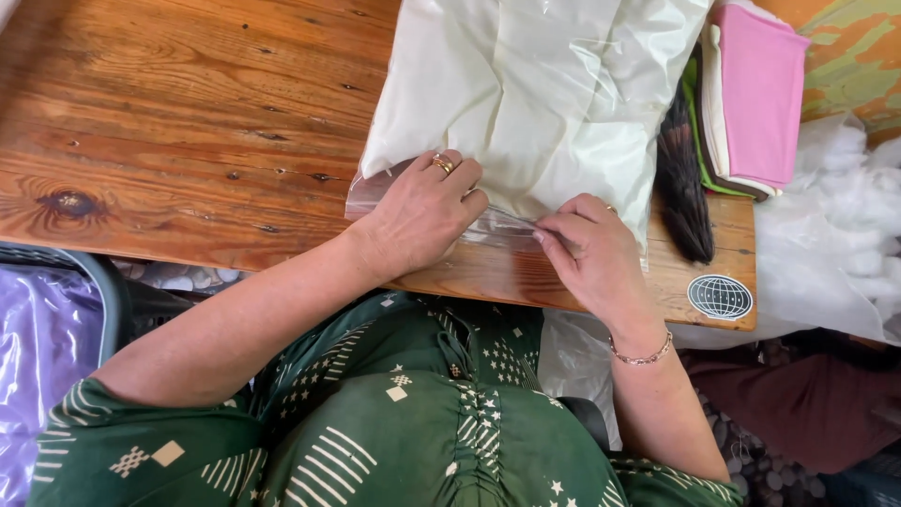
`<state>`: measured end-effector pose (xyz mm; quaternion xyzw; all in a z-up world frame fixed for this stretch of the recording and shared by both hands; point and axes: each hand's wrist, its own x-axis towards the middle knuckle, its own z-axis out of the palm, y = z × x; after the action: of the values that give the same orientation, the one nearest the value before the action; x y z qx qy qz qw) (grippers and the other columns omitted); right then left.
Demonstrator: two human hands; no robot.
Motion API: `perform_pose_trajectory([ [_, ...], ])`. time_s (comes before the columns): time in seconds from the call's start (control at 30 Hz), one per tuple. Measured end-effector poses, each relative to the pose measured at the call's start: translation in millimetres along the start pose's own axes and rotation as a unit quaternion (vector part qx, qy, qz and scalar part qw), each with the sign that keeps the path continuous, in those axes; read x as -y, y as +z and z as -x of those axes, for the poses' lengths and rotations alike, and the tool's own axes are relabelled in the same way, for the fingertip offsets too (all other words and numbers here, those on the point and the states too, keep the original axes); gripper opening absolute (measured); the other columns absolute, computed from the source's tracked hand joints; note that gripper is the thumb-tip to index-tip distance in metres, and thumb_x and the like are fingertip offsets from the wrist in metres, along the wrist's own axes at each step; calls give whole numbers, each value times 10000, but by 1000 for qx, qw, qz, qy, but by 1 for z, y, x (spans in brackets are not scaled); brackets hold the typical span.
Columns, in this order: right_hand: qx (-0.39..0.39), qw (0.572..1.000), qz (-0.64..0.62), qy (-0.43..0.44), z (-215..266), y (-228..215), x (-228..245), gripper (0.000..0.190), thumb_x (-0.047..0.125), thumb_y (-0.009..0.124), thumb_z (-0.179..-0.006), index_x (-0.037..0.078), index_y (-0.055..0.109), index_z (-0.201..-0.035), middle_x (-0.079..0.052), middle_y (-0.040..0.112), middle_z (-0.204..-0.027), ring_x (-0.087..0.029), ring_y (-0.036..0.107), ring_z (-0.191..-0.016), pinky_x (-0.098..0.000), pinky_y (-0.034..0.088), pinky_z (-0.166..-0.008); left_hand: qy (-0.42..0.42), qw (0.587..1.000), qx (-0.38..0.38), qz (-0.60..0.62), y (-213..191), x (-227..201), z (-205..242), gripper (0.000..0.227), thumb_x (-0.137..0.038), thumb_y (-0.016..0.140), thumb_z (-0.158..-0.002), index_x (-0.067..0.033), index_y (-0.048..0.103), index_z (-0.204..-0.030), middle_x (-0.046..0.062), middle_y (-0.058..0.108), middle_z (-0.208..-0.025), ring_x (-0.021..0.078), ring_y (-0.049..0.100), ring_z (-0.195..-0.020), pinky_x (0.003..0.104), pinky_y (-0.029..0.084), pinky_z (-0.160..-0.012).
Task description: The person seals a white fabric item inside a clear plastic bag, then uses a feather duster to brush the surface of the bag. The person then brushes a pink fabric item with the feather duster and folds it.
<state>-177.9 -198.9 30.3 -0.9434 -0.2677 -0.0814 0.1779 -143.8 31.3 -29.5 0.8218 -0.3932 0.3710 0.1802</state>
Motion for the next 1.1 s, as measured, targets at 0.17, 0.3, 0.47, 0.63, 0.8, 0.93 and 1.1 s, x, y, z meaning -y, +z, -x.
perform_pose_trajectory([
  [0.17,-15,998,-64,-17,-6,5,-12,42,101,662,-849,112,682,-885,-45,613,-811,-286,621,-794,-379,506,-699,3,1000,8,-12,1,0,-2,102,-74,479,-815,-65,518,-722,92,442,-731,287,492,-672,365,410,-589],
  [0.3,6,996,-94,-2,-7,5,-13,19,104,631,-877,96,647,-883,-58,605,-814,-297,605,-826,-391,491,-727,7,999,24,-31,6,0,-4,46,-63,531,-780,-69,565,-749,87,482,-721,274,523,-657,355,436,-572],
  [0.47,25,995,-101,-11,0,6,-11,62,144,702,-796,150,660,-842,-25,598,-831,-277,593,-830,-391,487,-731,17,998,60,5,2,-2,-2,103,-58,511,-798,-104,548,-714,53,473,-718,244,519,-638,323,433,-548],
  [0.63,33,990,-135,-18,5,3,-8,40,87,698,-787,100,660,-787,-66,574,-796,-291,572,-788,-394,474,-722,11,993,100,64,-5,-12,7,122,-96,460,-822,-98,534,-725,65,468,-738,280,522,-669,353,427,-560],
  [0.8,20,990,-136,-16,9,4,-11,35,92,709,-791,107,678,-796,-54,581,-801,-268,575,-786,-374,476,-728,29,993,103,42,-12,-15,14,149,-90,437,-843,-104,536,-732,63,477,-750,272,525,-668,352,415,-572],
  [0.93,-4,994,-113,-10,13,2,-10,19,112,713,-816,117,698,-825,-55,593,-815,-256,584,-792,-358,485,-725,46,994,97,14,-8,-14,22,146,-85,430,-855,-97,543,-764,68,480,-758,265,519,-661,351,416,-588],
  [1.1,-66,997,-23,-12,36,1,-22,50,144,720,-841,139,730,-889,-52,603,-863,-249,594,-800,-362,495,-734,59,993,101,-13,-25,-18,17,136,-53,444,-852,-81,561,-789,75,483,-758,258,518,-647,344,426,-598],
])
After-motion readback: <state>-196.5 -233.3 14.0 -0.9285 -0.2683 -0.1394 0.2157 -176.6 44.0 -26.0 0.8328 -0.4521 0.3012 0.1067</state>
